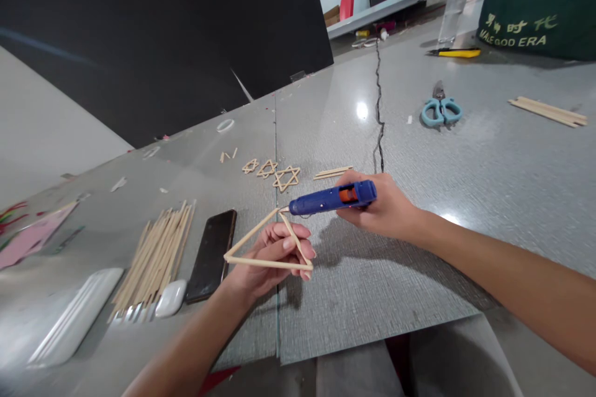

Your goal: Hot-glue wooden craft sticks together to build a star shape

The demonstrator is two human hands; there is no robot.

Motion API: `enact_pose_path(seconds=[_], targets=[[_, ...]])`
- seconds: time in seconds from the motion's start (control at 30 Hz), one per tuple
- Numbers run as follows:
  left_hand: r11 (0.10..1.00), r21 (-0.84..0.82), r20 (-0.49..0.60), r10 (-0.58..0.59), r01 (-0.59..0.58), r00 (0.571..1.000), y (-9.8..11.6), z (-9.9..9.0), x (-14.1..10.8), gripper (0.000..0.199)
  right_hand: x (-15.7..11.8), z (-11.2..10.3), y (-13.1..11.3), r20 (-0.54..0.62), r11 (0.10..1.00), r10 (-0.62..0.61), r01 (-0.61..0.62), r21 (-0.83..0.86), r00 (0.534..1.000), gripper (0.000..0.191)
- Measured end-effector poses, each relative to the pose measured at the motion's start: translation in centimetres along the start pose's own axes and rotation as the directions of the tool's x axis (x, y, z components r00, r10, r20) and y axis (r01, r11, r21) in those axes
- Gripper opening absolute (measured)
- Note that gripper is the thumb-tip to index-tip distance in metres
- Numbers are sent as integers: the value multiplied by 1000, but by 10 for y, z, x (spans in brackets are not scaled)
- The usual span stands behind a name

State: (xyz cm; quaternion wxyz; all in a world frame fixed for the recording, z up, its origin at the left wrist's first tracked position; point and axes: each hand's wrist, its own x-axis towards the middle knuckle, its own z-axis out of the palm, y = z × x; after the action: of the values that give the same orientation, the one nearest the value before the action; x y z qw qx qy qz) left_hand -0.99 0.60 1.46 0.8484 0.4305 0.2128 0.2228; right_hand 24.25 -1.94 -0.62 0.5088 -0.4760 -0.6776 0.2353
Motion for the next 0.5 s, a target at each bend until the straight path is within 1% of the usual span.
enact_pose_path(seconds=[0.2, 0.3, 0.4, 0.5], targets=[[1000, -5, 4, 2, -2, 1000, 0, -1, 1, 37, 0, -1, -1, -3, 1000, -19, 19, -15, 1000, 8], [1000, -9, 11, 2, -2, 1000, 0, 0, 0, 35, 1, -1, -3, -10, 999, -17, 17, 37, 1000, 12], [1000, -2, 7, 4, -4, 1000, 0, -1, -1, 34, 3, 1, -5, -86, 990, 42, -30, 137, 995, 17], [1000, 8, -20, 26, -26, 999, 0, -3, -2, 34, 8, 1, -7, -229, 981, 122, -82, 178, 966, 19]])
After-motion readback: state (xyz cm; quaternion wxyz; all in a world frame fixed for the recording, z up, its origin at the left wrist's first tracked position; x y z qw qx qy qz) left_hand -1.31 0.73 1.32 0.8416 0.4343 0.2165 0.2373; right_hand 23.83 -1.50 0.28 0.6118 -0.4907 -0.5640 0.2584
